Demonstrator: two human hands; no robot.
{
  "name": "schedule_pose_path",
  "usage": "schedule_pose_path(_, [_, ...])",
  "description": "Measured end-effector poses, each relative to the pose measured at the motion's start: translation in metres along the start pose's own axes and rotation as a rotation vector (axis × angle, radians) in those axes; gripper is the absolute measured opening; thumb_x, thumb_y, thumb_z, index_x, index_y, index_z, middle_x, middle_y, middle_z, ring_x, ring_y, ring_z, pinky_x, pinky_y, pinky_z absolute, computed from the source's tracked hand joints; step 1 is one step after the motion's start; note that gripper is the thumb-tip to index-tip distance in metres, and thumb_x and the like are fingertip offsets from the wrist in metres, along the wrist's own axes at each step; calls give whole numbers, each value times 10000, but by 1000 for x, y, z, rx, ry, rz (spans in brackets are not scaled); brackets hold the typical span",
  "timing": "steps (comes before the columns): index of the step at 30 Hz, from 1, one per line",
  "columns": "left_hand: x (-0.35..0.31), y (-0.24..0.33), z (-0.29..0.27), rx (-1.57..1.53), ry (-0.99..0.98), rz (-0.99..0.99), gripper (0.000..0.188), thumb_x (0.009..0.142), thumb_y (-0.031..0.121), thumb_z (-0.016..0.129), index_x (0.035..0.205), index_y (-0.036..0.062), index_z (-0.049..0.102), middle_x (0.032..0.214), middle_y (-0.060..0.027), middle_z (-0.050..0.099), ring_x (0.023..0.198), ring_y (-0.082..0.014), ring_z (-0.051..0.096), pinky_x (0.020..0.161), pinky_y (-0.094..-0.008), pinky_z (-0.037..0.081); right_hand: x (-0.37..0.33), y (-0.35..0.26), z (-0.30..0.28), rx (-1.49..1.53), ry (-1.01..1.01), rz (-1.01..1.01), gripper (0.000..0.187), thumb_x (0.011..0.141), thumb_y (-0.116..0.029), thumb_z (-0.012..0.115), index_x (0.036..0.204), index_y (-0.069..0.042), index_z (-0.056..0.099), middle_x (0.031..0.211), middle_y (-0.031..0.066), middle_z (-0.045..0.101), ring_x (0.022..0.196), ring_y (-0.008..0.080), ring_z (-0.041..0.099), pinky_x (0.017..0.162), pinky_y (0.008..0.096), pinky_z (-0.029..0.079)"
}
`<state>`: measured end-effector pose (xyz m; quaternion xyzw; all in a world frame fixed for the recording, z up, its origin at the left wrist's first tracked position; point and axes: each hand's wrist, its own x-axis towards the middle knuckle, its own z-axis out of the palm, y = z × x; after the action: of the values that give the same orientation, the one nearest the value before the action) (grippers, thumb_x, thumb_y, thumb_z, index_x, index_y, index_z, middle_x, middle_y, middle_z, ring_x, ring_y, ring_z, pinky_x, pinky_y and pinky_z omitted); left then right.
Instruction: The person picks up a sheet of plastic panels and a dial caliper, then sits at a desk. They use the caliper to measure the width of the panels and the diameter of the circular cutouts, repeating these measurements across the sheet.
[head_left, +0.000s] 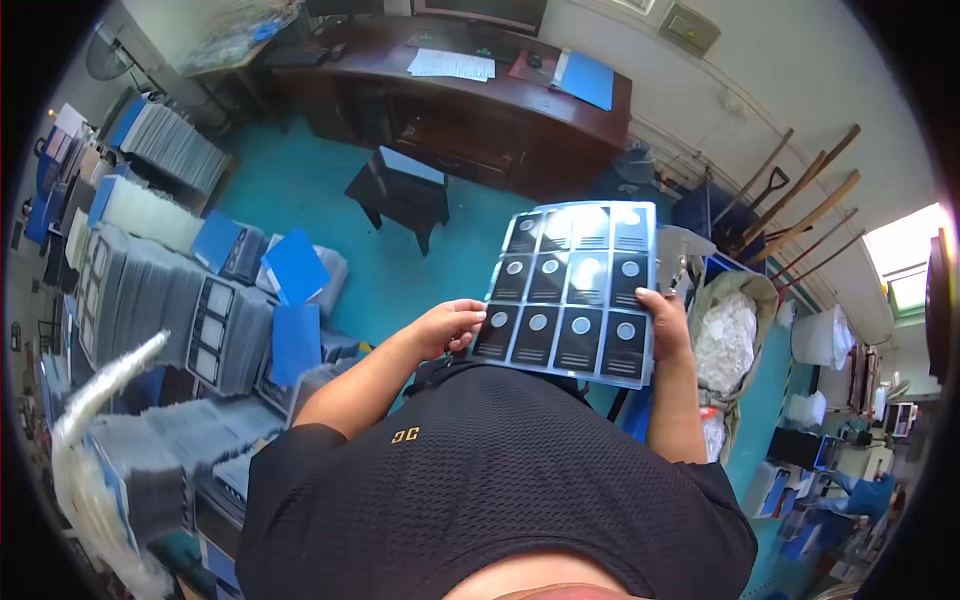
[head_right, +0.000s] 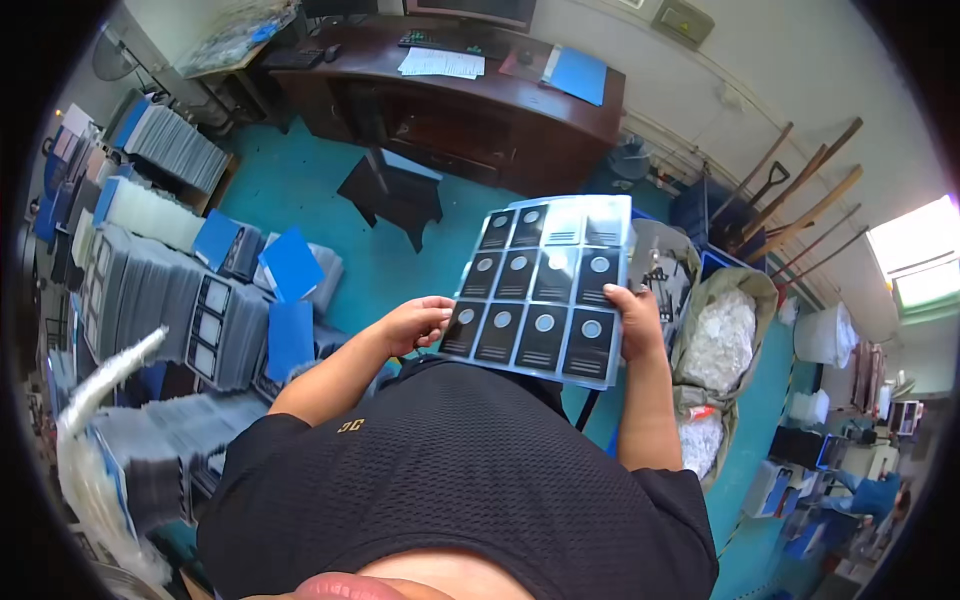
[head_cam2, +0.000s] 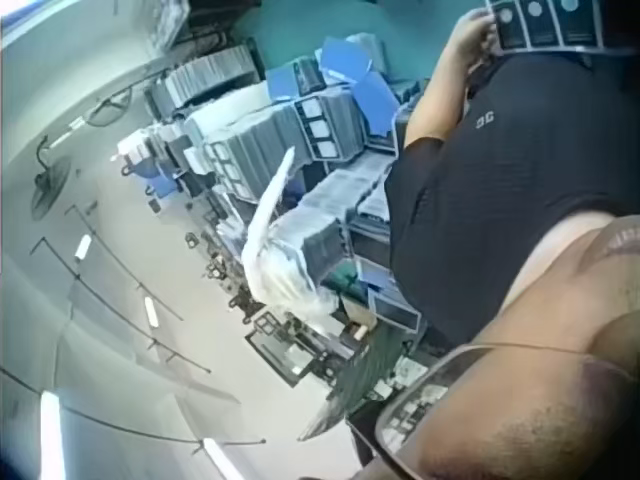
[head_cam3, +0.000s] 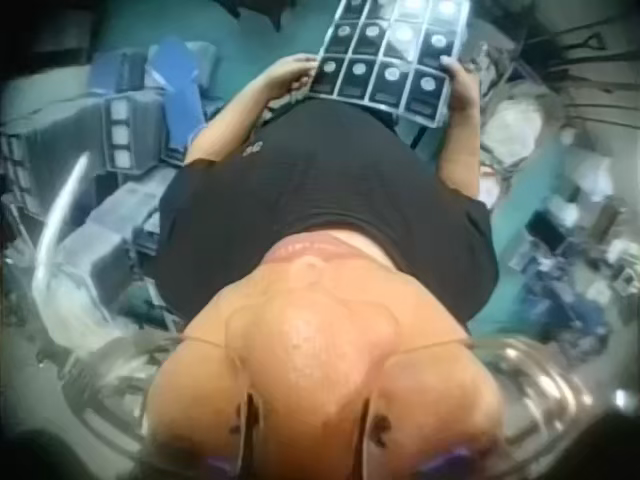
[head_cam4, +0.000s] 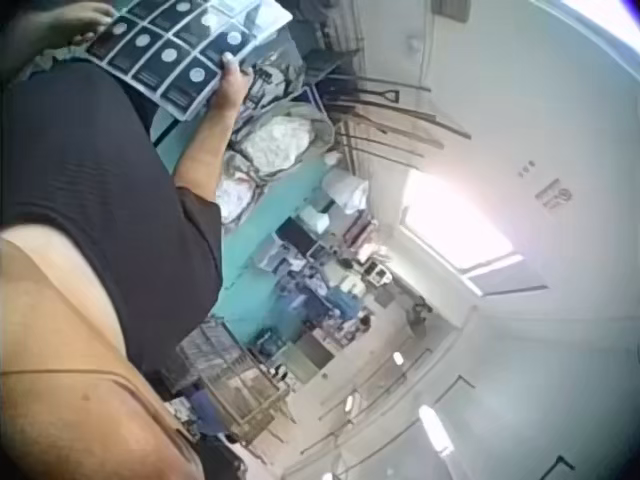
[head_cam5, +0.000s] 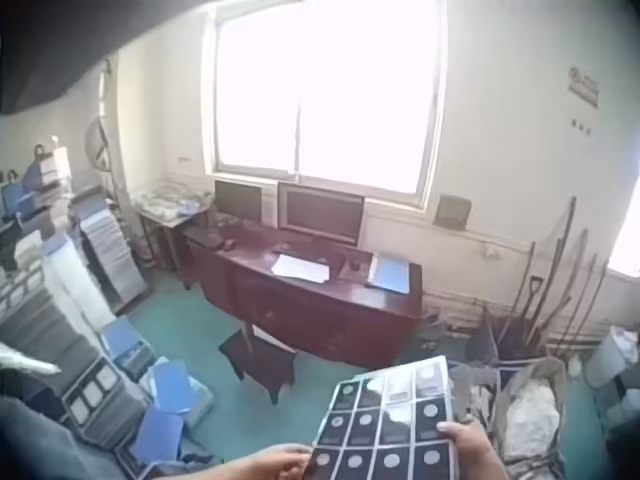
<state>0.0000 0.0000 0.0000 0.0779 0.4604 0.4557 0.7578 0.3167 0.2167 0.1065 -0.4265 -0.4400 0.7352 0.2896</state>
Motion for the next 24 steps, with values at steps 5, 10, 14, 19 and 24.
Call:
schedule_pose_path(5, [-18, 60, -95, 39, 166, -37, 285, 953, 127, 619, 1228, 63, 579, 846, -44, 680, 557, -25, 479, 466, -162, 368, 95, 13, 51, -11, 141, -78, 287, 854, -22, 642, 1135, 38, 630, 1010, 95, 689, 830, 197, 689, 734, 326, 583])
schedule_pose_path(10, [145, 167, -152, 72, 371, 40, 234, 909, 163, 680, 1110, 74, 599, 695, 30, 509, 519, -54, 403, 440, -221, 301, 349, -108, 14, -123, 138, -246, 268, 863, -6, 646, 1127, 34, 631, 1007, 91, 693, 851, 196, 689, 760, 329, 580])
schedule_pose_path(14, [212, 208, -218, 94, 737, 56, 219, 881, 118, 655, 1085, 71, 589, 682, 14, 523, 493, -75, 415, 406, -241, 303, 519, -148, 3, -193, 93, -303, 288, 878, -22, 673, 1156, 21, 614, 1027, 85, 688, 868, 176, 672, 782, 324, 565])
schedule_pose_path(19, [260, 248, -226, 107, 892, -226, 285, 846, 51, 580, 1131, 74, 572, 753, -46, 628, 502, -104, 480, 385, -266, 325, 702, -213, 2, -171, -95, -238, 327, 902, -72, 679, 1208, 12, 598, 1021, 76, 686, 854, 165, 670, 755, 317, 565])
schedule_pose_path(24, [292, 313, -199, 278, 803, -318, 319, 848, 72, 599, 1166, 62, 580, 803, -64, 671, 502, -115, 498, 398, -270, 338, 849, -191, -68, -379, 54, -67, 355, 879, -92, 714, 1200, 10, 602, 1013, 82, 693, 865, 175, 669, 772, 329, 562])
